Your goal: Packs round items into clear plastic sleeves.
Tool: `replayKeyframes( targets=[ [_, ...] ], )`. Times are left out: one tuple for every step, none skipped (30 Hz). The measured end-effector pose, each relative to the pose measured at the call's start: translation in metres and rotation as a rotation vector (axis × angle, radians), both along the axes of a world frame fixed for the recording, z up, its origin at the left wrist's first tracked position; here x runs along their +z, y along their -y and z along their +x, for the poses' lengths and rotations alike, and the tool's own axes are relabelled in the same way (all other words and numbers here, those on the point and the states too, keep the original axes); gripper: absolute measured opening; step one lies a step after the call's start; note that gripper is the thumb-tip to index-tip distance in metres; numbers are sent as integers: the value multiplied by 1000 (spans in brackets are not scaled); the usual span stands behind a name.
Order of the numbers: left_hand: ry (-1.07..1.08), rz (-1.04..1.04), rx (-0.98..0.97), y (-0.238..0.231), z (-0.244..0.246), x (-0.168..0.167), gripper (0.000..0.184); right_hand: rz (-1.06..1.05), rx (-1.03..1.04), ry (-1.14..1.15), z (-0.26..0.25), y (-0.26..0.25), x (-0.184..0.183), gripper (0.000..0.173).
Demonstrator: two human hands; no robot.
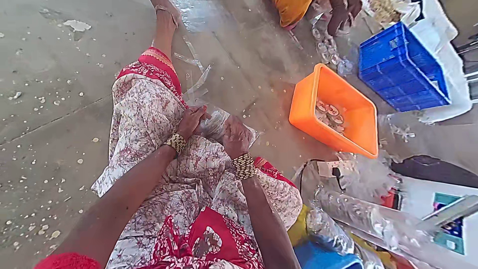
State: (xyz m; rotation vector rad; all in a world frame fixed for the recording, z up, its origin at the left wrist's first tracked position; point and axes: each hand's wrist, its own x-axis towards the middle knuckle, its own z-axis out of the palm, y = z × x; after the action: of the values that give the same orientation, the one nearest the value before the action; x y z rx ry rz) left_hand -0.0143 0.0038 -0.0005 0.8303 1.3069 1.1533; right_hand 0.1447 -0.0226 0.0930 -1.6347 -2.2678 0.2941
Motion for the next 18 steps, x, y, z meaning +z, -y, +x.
replayKeyframes(
  targets=[
    [10,16,6,-2,0,-4,44,93,28,-29,-1,0,0,8],
    [15,17,11,-2,1,-7,44,123,50,-26,-2,1,-2,7],
    [16,12,8,-2,2,-7,44,51,55,18,-3,3,-4,11],
    [23,11,0,-2,1,-5,44,-82,48,81,-5,2,-7,20],
    [36,17,-8,-2,0,-4,44,-208,45,144,-6,-1,-12,26],
    [45,14,-13,-1,0,-2,43,-252,47,172,-5,-2,-15,28],
    [47,10,-2,-1,0,1,43,-241,47,160,-7,-4,-9,26],
    [37,8,16,-1,0,3,44,-179,51,119,-8,-3,-3,21],
    [42,11,27,0,1,-1,44,-100,40,71,-7,2,2,16],
    [44,18,30,-1,2,-4,43,-12,30,30,-6,5,5,12],
    [40,25,32,-2,2,-5,44,56,20,7,-5,4,5,11],
    [39,28,29,-3,2,-6,44,63,9,19,-3,2,2,10],
    [40,29,20,-3,2,-6,44,6,0,52,1,0,-3,14],
    [41,33,5,-3,1,-6,44,-72,-3,91,5,-3,-9,16],
    [44,29,-4,-3,1,-5,44,-115,-1,101,9,-5,-12,16],
    [40,29,-1,-5,0,-4,44,-129,2,95,10,-8,-9,14],
    [30,22,4,-6,-1,-4,44,-110,-7,67,10,-7,-4,12],
    [25,1,4,-2,0,-4,43,-55,-31,27,13,0,-1,11]
  ],
)
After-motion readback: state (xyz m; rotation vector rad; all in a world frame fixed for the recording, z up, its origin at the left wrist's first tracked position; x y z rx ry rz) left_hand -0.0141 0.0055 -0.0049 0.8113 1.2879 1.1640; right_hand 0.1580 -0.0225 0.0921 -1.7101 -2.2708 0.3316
